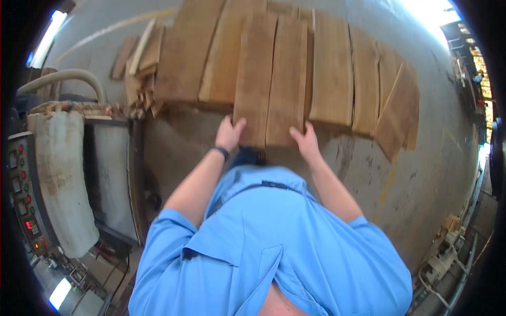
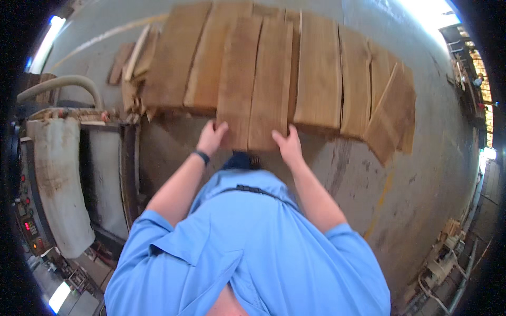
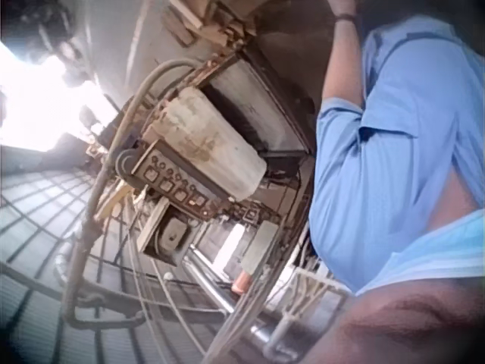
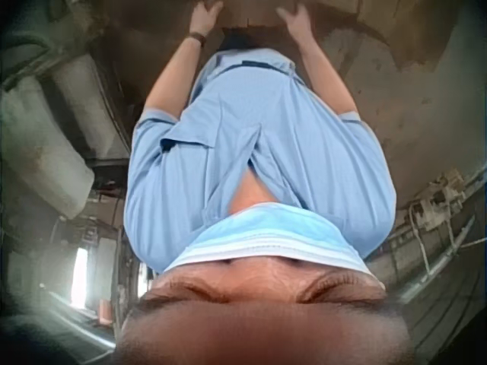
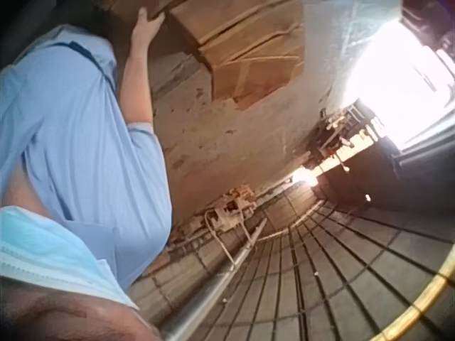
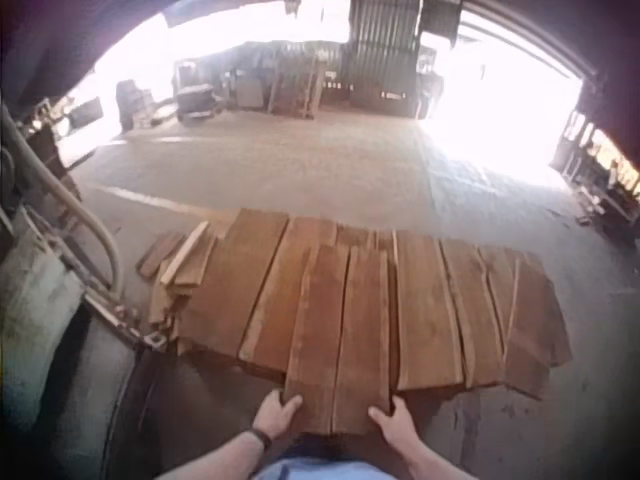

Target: The person picks up wooden boards from a stack and feeds them into a machine by hand, pausing periodically to fasten a belt around their waist.

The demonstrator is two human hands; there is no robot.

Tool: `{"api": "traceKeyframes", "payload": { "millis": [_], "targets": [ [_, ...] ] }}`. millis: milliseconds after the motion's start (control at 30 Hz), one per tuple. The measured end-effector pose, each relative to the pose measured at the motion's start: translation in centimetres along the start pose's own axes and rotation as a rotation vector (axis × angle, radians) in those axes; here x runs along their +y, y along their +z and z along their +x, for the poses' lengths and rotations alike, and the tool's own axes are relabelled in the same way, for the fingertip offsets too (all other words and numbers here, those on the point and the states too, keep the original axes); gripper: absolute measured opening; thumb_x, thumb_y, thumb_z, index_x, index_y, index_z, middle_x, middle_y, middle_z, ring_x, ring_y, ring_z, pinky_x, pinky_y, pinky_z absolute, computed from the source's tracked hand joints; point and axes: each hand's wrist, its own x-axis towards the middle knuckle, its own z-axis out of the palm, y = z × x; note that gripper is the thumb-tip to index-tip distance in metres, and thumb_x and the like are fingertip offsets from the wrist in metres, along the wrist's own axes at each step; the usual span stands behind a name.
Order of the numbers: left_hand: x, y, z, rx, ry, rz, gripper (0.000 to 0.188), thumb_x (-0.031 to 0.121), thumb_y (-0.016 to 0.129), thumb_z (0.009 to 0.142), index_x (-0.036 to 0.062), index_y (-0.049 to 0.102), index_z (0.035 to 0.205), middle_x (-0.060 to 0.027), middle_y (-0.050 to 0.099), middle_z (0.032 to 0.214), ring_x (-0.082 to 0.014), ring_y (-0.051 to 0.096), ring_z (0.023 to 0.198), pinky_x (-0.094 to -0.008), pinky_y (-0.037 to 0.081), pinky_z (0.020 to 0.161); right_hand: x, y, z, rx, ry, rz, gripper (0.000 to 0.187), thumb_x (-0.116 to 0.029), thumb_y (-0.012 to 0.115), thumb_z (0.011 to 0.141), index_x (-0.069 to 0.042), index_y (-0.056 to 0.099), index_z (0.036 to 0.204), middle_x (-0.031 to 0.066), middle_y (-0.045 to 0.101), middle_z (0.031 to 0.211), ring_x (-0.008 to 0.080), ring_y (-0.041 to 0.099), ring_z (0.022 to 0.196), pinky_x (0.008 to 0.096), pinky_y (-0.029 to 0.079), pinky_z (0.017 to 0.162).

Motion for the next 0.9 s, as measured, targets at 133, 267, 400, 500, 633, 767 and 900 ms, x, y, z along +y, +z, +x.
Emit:
{"api": "traceKeyframes", "payload": {
  "millis": [133, 267, 400, 500, 633, 767, 900],
  "targets": [
    [2.4, 0.2, -0.9, 0.091, -0.033, 0.101, 0.063, 0.047, 0.071, 0.093, -0.0074, 0.063, 0.123, -0.0281, 0.07, 0.119, -0.04, 0.067, 0.114, -0.0432, 0.052, 0.096, -1.5, -0.6, 1.5, -0.027, 0.175, 0.094, 0.069, -0.046, 0.072, 0.094, 0.007, 0.056, 0.134, 0.0226, 0.066, 0.128, 0.0287, 0.062, 0.117, 0.0391, 0.046, 0.103],
    [3.2, 1.0, -2.7, 0.188, 0.001, 0.119, 0.07, 0.055, 0.071, 0.092, -0.0079, 0.065, 0.121, -0.0284, 0.071, 0.117, -0.0404, 0.068, 0.113, -0.0429, 0.052, 0.096, -1.0, 0.0, 0.4, 0.051, 0.035, 0.092, 0.065, -0.05, 0.072, 0.095, 0.006, 0.061, 0.126, 0.0213, 0.068, 0.125, 0.0273, 0.063, 0.116, 0.0382, 0.047, 0.1],
    [3.4, 0.2, -6.2, 0.2, -0.032, 0.095, 0.069, 0.056, 0.071, 0.091, -0.0073, 0.067, 0.118, -0.0262, 0.073, 0.113, -0.0384, 0.07, 0.109, -0.0419, 0.053, 0.093, -1.1, -0.5, -2.3, 0.023, -0.044, 0.076, 0.069, -0.056, 0.072, 0.093, 0.006, 0.063, 0.122, 0.0197, 0.071, 0.118, 0.0269, 0.065, 0.111, 0.0373, 0.048, 0.097],
    [1.9, -1.4, -9.9, 0.255, -0.032, 0.082, 0.066, 0.055, 0.072, 0.091, -0.0074, 0.069, 0.112, -0.0209, 0.075, 0.104, -0.0299, 0.071, 0.099, -0.0378, 0.053, 0.087, -3.3, 0.0, -5.3, -0.029, -0.068, 0.019, 0.07, -0.057, 0.072, 0.093, 0.006, 0.063, 0.121, 0.0193, 0.072, 0.115, 0.0276, 0.067, 0.109, 0.037, 0.049, 0.096],
    [1.5, -4.2, -14.6, 0.362, -0.005, -0.004, 0.061, 0.052, 0.073, 0.093, -0.0071, 0.069, 0.109, -0.0176, 0.075, 0.099, -0.0248, 0.071, 0.092, -0.0349, 0.054, 0.083, -5.0, 1.8, -7.2, -0.118, -0.093, -0.031, 0.068, -0.056, 0.072, 0.093, 0.005, 0.063, 0.121, 0.0215, 0.072, 0.116, 0.031, 0.068, 0.109, 0.0382, 0.05, 0.095],
    [0.0, -8.6, -19.3, 0.516, -0.007, -0.173, 0.055, 0.046, 0.073, 0.096, -0.0077, 0.068, 0.107, -0.015, 0.075, 0.096, -0.0203, 0.07, 0.087, -0.0332, 0.054, 0.079, -9.7, 6.9, -8.7, -0.238, -0.181, -0.128, 0.068, -0.055, 0.072, 0.092, 0.006, 0.063, 0.121, 0.0241, 0.072, 0.114, 0.0352, 0.068, 0.109, 0.0414, 0.051, 0.094],
    [-3.9, -13.5, -23.6, 0.714, -0.045, -0.222, 0.052, 0.043, 0.073, 0.096, -0.0077, 0.065, 0.104, -0.0135, 0.072, 0.09, -0.018, 0.065, 0.083, -0.0352, 0.053, 0.074, -15.3, 13.2, -10.9, -0.42, -0.278, -0.23, 0.057, -0.046, 0.072, 0.092, 0.004, 0.064, 0.118, 0.0235, 0.073, 0.11, 0.0347, 0.07, 0.105, 0.0421, 0.052, 0.091]
  ]
}}
